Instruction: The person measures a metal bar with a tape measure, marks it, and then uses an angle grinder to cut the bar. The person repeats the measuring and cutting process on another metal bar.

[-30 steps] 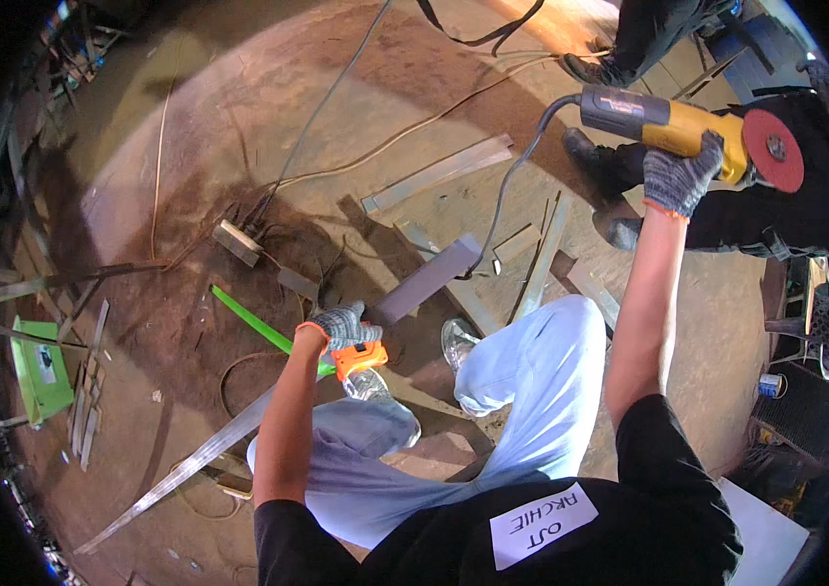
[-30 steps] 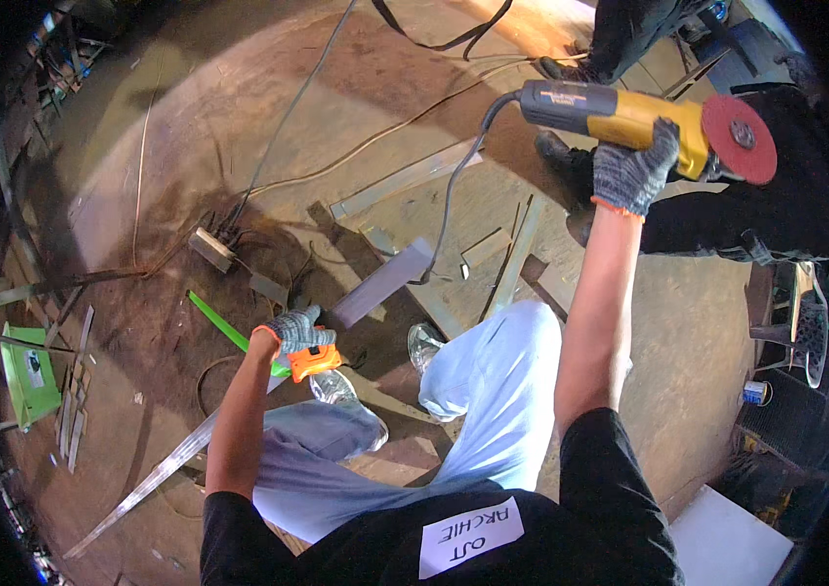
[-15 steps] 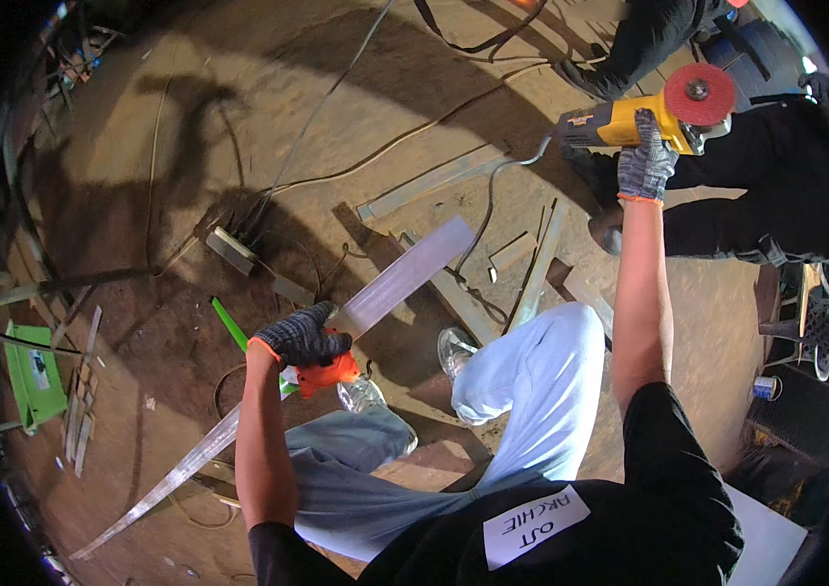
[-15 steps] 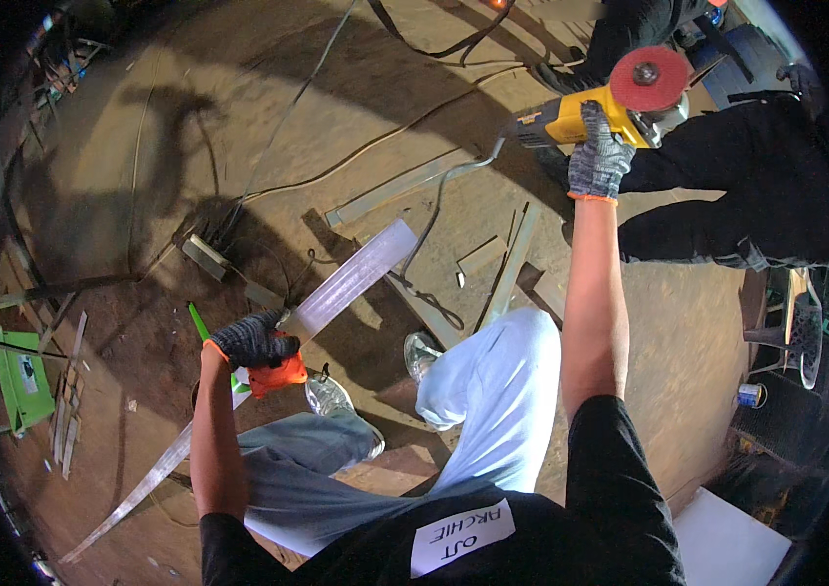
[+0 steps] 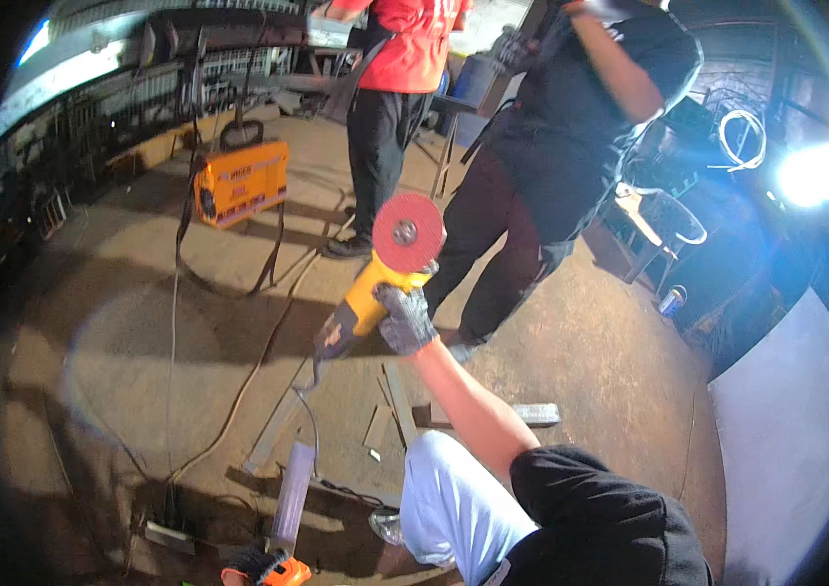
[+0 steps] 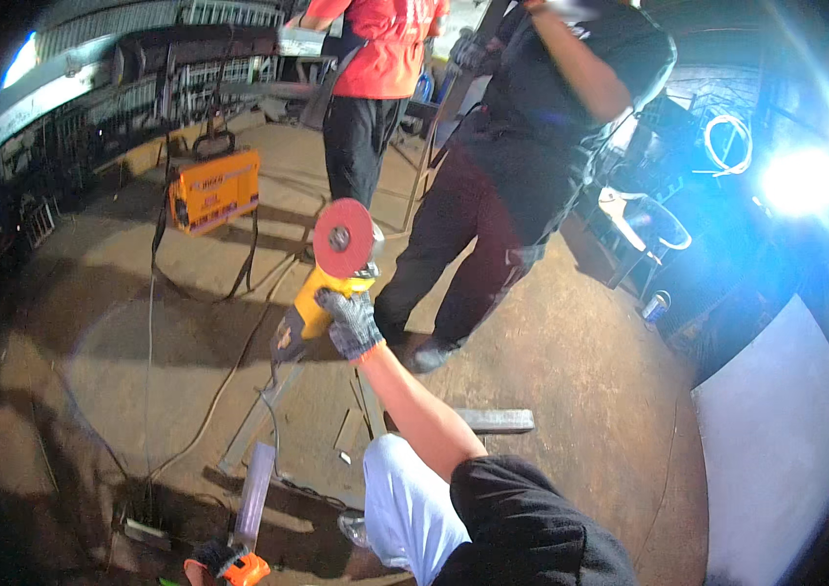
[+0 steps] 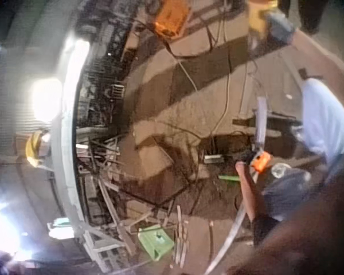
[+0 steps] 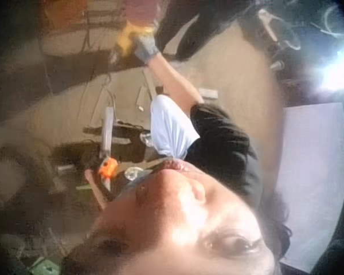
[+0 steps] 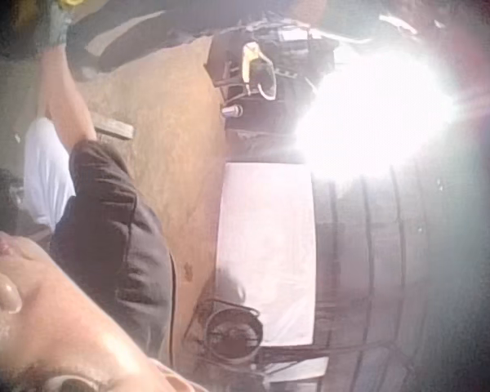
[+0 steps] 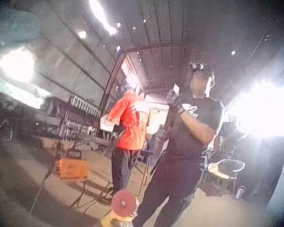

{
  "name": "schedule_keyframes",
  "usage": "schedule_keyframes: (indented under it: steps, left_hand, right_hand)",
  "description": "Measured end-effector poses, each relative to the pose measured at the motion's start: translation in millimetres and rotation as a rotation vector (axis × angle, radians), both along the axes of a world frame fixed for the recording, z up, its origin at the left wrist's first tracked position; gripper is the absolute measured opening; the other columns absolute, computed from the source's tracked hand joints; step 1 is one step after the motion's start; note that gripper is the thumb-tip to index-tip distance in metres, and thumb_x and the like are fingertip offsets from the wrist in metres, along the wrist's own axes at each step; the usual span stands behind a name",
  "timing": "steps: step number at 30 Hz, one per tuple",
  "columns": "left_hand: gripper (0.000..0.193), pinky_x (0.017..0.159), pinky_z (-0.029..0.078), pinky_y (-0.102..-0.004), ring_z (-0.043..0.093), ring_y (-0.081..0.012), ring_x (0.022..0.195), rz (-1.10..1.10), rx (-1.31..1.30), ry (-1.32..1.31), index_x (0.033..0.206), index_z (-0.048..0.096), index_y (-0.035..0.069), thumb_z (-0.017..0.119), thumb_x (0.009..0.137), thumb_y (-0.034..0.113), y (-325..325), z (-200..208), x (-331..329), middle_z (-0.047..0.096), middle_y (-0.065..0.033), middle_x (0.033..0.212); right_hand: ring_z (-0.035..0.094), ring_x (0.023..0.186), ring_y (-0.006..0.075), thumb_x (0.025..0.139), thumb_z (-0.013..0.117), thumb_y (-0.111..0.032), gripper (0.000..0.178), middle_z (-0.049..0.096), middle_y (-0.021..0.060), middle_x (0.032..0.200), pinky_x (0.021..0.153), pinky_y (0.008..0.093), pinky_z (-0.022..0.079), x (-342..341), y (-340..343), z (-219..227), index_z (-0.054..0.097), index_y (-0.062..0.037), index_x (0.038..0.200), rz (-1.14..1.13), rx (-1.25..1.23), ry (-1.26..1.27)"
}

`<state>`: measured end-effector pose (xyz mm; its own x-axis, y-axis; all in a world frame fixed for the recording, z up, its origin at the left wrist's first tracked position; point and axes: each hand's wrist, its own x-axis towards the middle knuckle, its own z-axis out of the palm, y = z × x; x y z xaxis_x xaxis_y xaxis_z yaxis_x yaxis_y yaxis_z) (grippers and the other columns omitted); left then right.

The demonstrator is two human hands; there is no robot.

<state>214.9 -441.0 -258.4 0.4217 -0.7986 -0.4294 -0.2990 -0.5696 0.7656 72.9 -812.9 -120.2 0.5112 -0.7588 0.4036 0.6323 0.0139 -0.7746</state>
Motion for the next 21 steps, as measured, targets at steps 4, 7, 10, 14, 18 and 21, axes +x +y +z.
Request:
schedule_keyframes:
  steps: [4,7,10,14,18,21]
  left_hand:
    - [0.042,0.063,0.048,-0.0400,0.060,-0.0252,0.069,0.055,-0.065,0.074,0.095,0.055,-0.004,0.060,0.073,0.031,-6,20,-20,0.061,-0.0162,0.077]
    - [0.039,0.064,0.047,-0.0413,0.059,-0.0255,0.069,0.116,-0.134,0.149,0.093,0.055,-0.004,0.059,0.073,0.029,0,29,-29,0.061,-0.0163,0.077]
    - [0.036,0.064,0.047,-0.0425,0.059,-0.0258,0.069,0.171,-0.198,0.245,0.090,0.055,-0.004,0.058,0.073,0.027,4,34,-42,0.060,-0.0163,0.076]
    - [0.032,0.065,0.047,-0.0441,0.058,-0.0262,0.068,0.314,-0.278,0.377,0.087,0.055,-0.004,0.057,0.074,0.025,25,40,-57,0.058,-0.0164,0.074]
    - [0.028,0.065,0.047,-0.0458,0.056,-0.0266,0.067,0.469,-0.342,0.533,0.083,0.054,-0.004,0.056,0.074,0.022,44,38,-70,0.057,-0.0165,0.073]
    - [0.026,0.065,0.047,-0.0470,0.056,-0.0269,0.067,0.585,-0.369,0.672,0.081,0.054,-0.004,0.055,0.074,0.020,51,32,-81,0.056,-0.0166,0.072]
  right_hand:
    - [0.059,0.091,0.0252,0.070,0.069,-0.014,0.048,0.059,0.0092,0.101,0.081,0.0412,0.050,-38,-3,8,0.049,-0.0069,0.113,0.096,0.020,-0.165]
    - [0.059,0.092,0.0256,0.069,0.072,-0.017,0.051,0.060,0.0096,0.099,0.082,0.0429,0.049,-59,10,24,0.049,-0.0070,0.113,0.161,0.033,-0.144]
    - [0.059,0.085,0.0203,0.071,0.068,-0.010,0.042,0.059,0.0058,0.094,0.081,0.0367,0.048,-77,-6,18,0.051,-0.0061,0.109,-0.042,-0.103,-0.081]
    - [0.057,0.089,0.0168,0.071,0.067,-0.005,0.044,0.057,0.0029,0.099,0.079,0.0338,0.047,-67,-13,24,0.050,-0.0091,0.111,-0.099,-0.116,-0.083]
    - [0.056,0.089,0.0161,0.072,0.069,-0.004,0.044,0.057,0.0028,0.099,0.080,0.0329,0.045,-31,6,38,0.050,-0.0090,0.111,-0.078,-0.027,-0.214]
    - [0.056,0.089,0.0155,0.073,0.070,-0.007,0.043,0.057,0.0015,0.100,0.080,0.0320,0.045,1,10,42,0.050,-0.0088,0.111,-0.059,-0.075,-0.248]
